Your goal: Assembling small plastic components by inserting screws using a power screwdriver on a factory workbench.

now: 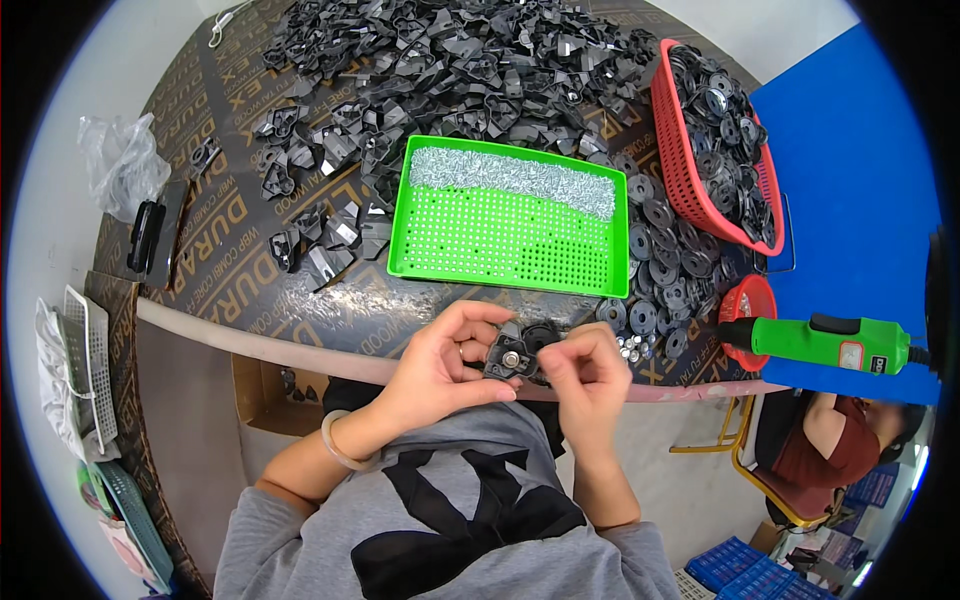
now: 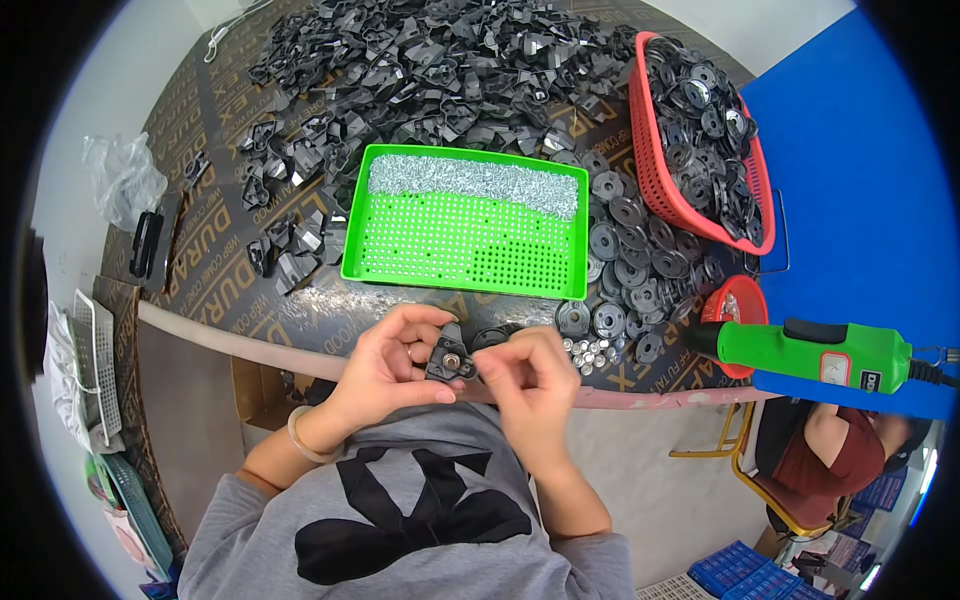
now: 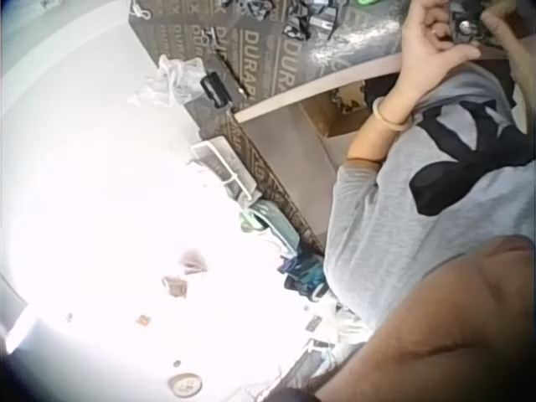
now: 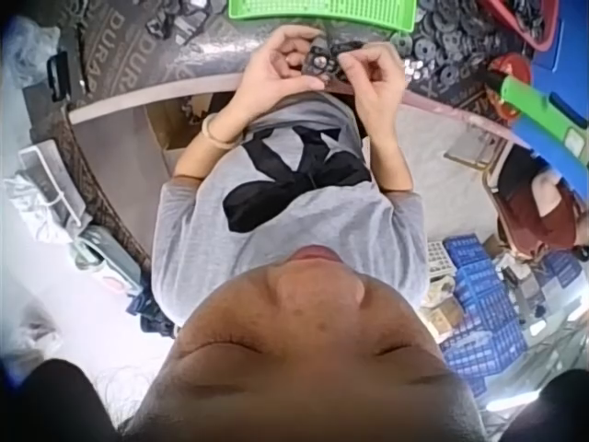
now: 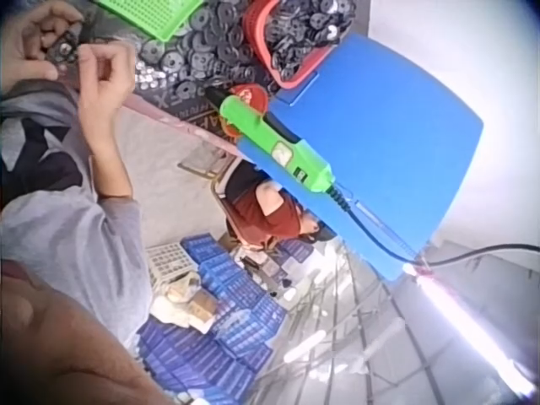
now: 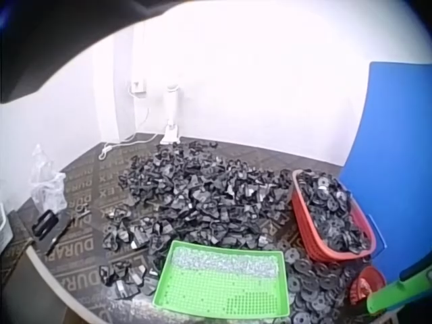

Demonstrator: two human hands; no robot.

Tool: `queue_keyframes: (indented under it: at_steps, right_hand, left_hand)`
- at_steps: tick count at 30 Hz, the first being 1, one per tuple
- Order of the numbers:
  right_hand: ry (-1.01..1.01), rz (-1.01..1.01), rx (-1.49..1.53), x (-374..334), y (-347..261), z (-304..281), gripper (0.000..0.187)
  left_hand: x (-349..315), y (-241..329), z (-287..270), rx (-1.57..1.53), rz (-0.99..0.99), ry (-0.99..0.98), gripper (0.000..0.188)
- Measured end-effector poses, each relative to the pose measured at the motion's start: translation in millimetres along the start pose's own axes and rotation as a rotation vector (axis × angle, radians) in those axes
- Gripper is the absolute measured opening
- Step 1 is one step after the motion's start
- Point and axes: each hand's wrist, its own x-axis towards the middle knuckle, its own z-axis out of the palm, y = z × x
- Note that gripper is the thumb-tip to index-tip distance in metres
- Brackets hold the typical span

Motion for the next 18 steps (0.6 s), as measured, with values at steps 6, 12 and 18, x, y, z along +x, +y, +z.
queue_keyframes:
  at_steps: [6,12,18]
  right_hand:
    - [-0.105,-0.061,-0.598,9,-17,-27,0.032]
    - [-0.193,-0.129,-0.848,7,-10,-22,0.053]
    - [-0.227,-0.218,-0.888,8,-7,-17,0.054]
  left_hand:
    - [-5,6,-3,0.034,0.013,0.039,0.073]
    - [-3,9,-8,0.011,0.054,0.058,0.074]
    - [-6,15,-7,0.032,0.044,0.084,0.074]
